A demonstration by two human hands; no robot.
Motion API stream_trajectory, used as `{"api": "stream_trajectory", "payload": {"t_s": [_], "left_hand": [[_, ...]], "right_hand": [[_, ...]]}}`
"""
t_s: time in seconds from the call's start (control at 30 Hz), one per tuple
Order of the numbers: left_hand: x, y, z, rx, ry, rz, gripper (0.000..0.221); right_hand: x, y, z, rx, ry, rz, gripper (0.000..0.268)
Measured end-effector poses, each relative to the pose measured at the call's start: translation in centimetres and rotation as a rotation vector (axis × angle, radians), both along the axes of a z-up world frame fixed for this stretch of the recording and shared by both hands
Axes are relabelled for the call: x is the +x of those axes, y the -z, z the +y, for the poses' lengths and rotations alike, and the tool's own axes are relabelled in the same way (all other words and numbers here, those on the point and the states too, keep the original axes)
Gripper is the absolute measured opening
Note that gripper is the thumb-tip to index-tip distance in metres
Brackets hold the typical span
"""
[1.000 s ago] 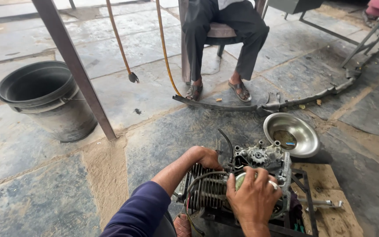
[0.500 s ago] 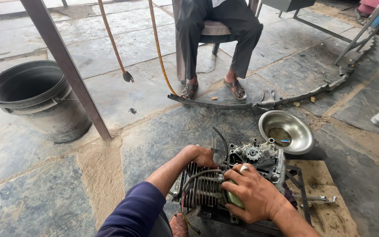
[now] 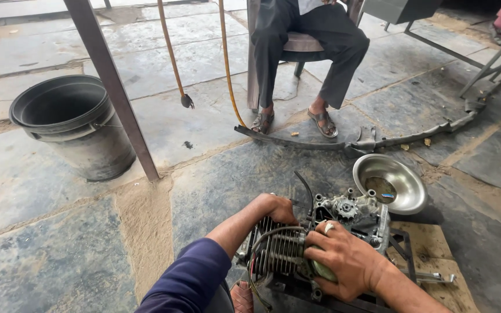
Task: Repairing a motorcycle engine by manipulating wires and internal parts.
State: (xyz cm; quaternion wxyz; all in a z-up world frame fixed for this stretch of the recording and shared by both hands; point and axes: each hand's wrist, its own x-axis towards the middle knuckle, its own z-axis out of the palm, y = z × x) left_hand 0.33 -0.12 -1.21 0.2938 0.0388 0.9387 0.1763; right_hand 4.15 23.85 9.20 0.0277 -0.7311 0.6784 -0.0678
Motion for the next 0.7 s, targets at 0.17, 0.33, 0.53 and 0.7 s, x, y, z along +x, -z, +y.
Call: {"api": "stream_trajectory", "payload": {"t_s": [0.17, 0.33, 0.53, 0.7], "left_hand": [[0.2, -0.6, 0.1, 0.030, -0.016, -0.028, 0.059], [0.2, -1.6, 0.2, 0.052, -0.071, -0.118, 0.055], [0.2, -1.0, 0.3, 0.079, -0.060, -0.102, 0.054], [0.5, -1.5, 0.4, 0.065, -0.097, -0.093, 0.056]], "right_hand": [[-1.4, -0.4, -0.4, 0.161, -0.175, 0.048, 0.046], [-2.9, 0.2, -0.5, 0.289, -0.349, 0.121, 0.047], [-3.3, -0.1, -0.6, 0.319, -0.548, 0.267, 0.046], [-3.6, 0.5, -0.2, 0.256, -0.542, 0.267, 0.046]]}}
